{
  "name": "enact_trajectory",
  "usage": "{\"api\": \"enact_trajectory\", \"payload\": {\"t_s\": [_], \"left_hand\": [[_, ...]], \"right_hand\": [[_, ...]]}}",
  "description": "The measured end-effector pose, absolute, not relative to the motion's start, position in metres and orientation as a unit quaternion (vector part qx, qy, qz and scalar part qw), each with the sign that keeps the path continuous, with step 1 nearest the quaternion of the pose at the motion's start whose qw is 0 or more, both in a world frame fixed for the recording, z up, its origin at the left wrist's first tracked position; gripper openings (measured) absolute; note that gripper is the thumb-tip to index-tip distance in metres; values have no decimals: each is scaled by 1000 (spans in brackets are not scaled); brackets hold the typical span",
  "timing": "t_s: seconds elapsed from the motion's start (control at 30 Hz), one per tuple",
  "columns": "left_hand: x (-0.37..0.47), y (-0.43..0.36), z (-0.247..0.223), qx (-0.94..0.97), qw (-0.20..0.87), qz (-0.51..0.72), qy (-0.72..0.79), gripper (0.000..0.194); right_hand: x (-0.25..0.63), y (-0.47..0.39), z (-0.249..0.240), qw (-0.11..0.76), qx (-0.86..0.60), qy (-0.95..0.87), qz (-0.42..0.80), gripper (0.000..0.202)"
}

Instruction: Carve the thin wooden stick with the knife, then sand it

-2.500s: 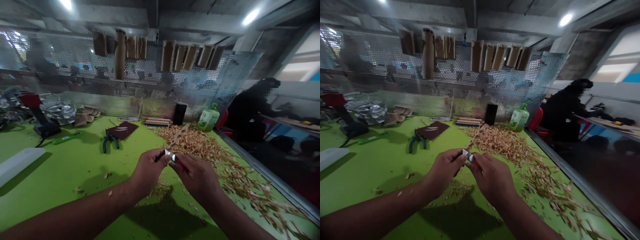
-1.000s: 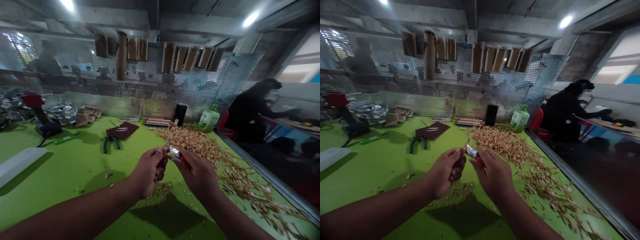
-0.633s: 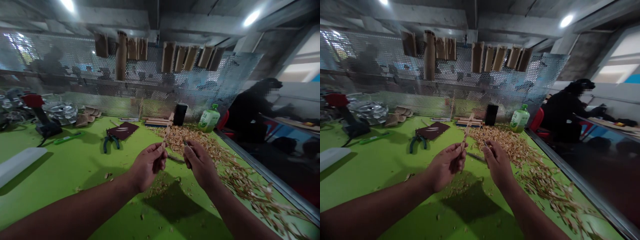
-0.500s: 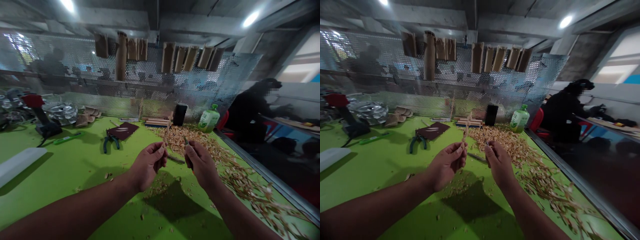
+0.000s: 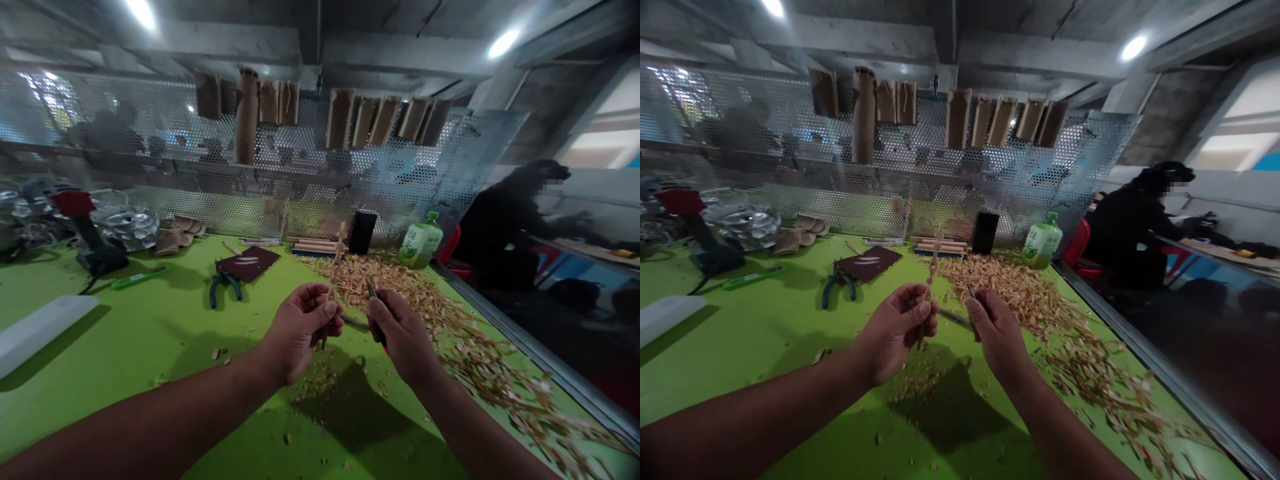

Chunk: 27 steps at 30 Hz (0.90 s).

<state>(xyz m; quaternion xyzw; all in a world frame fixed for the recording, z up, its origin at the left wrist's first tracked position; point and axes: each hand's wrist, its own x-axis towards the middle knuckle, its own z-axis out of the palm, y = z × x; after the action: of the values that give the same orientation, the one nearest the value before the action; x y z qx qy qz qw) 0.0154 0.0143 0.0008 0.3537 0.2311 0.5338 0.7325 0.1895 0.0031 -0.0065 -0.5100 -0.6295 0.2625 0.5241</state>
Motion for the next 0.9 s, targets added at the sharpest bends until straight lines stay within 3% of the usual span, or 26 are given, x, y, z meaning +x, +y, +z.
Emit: {"api": "enact_trajectory", "payload": {"t_s": [0.37,0.7,0.9], "left_hand": [[13,20,-5,356,737,525,232,30],[15,16,-2,405,739,498,202,23],[14,13,-1,436,725,489,214,21]], "right_hand": [[192,1,-9,481,-524,-686,151,31],[186,-12,-5,355,-510,-783,15,32],[186,-12,-6,345,-523,-779,-26,33]]}}
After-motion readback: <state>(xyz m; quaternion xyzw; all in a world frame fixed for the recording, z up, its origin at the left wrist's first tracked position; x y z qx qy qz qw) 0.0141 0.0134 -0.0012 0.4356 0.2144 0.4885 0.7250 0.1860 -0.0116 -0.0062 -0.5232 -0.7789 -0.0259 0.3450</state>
